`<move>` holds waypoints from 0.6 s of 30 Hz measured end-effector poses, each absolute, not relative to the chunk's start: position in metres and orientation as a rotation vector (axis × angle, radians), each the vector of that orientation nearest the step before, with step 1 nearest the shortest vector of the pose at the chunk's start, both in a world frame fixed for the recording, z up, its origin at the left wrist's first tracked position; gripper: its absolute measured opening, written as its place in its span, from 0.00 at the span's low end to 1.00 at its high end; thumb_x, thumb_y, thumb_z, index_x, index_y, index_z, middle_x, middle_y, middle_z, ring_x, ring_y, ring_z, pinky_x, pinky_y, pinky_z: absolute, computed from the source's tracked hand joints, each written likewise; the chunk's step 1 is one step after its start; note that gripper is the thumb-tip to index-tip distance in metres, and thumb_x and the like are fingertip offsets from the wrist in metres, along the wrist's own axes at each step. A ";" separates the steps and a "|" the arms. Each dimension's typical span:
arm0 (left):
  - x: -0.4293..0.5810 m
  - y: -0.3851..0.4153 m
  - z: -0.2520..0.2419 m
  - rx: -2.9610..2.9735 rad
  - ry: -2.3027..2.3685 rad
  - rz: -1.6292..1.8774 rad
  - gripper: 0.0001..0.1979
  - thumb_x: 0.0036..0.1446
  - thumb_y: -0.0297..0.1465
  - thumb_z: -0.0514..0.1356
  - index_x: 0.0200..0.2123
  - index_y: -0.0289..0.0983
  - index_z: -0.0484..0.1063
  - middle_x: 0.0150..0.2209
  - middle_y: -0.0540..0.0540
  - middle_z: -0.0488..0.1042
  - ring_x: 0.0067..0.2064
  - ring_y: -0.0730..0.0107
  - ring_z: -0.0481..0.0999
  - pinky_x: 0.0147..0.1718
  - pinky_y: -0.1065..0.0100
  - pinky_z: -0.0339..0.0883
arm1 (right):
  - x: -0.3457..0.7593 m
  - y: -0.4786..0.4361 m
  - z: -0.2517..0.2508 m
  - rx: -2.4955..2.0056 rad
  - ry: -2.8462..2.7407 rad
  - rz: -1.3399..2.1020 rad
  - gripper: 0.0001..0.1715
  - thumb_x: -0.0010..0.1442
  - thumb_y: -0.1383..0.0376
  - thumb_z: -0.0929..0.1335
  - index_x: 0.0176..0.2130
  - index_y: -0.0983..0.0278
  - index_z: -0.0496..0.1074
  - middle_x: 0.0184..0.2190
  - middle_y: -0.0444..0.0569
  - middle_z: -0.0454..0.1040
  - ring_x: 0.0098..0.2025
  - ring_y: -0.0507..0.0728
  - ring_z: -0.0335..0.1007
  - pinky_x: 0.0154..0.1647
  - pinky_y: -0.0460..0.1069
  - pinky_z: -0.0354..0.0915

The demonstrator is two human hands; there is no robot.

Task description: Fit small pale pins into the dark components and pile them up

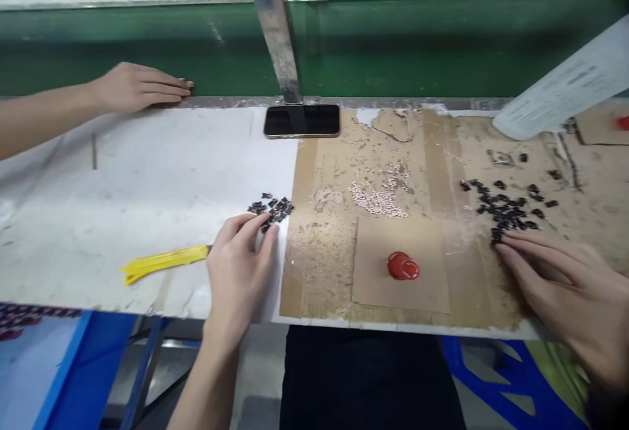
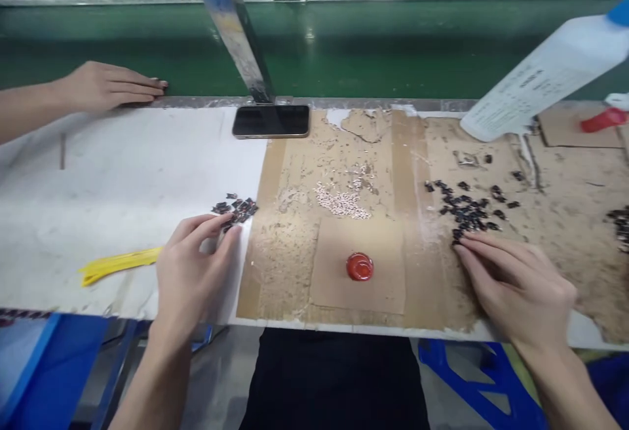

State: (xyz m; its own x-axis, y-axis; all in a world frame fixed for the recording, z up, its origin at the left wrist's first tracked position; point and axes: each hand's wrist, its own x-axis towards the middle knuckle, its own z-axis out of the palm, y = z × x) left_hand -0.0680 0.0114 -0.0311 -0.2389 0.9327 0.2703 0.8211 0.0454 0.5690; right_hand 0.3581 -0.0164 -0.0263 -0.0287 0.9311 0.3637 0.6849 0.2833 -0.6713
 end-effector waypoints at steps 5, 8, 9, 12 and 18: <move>-0.064 0.010 -0.033 2.025 2.078 0.941 0.10 0.68 0.33 0.63 0.46 0.38 0.84 0.48 0.42 0.82 0.49 0.55 0.84 0.51 0.56 0.76 | 0.307 0.023 -0.012 -1.482 -2.015 0.015 0.10 0.64 0.66 0.75 0.47 0.55 0.83 0.45 0.49 0.85 0.46 0.66 0.83 0.50 0.62 0.77; -0.065 0.006 -0.031 2.031 2.080 0.995 0.12 0.68 0.35 0.64 0.49 0.37 0.82 0.53 0.38 0.80 0.47 0.54 0.84 0.53 0.51 0.77 | 0.269 0.050 -0.007 -1.507 -2.195 0.194 0.11 0.70 0.64 0.71 0.49 0.64 0.81 0.49 0.55 0.83 0.48 0.64 0.81 0.50 0.61 0.75; -0.065 0.004 -0.031 2.019 2.103 1.014 0.13 0.67 0.37 0.65 0.49 0.37 0.82 0.54 0.38 0.79 0.46 0.54 0.84 0.53 0.50 0.77 | 0.258 0.057 -0.006 -1.513 -2.232 0.220 0.12 0.70 0.64 0.70 0.50 0.64 0.81 0.49 0.54 0.83 0.47 0.63 0.80 0.50 0.59 0.75; -0.067 -0.004 -0.030 1.964 2.192 0.973 0.14 0.68 0.41 0.63 0.47 0.39 0.81 0.53 0.39 0.78 0.50 0.46 0.83 0.55 0.44 0.76 | 0.235 0.071 -0.005 -1.538 -2.318 0.261 0.10 0.71 0.65 0.69 0.47 0.63 0.82 0.47 0.53 0.82 0.47 0.61 0.79 0.47 0.55 0.72; -0.074 -0.008 -0.031 2.024 2.066 0.970 0.13 0.66 0.42 0.64 0.39 0.39 0.83 0.49 0.38 0.78 0.46 0.48 0.82 0.52 0.44 0.77 | 0.226 0.081 -0.010 -1.574 -2.382 0.264 0.13 0.71 0.70 0.68 0.37 0.63 0.82 0.38 0.50 0.82 0.40 0.57 0.77 0.41 0.51 0.67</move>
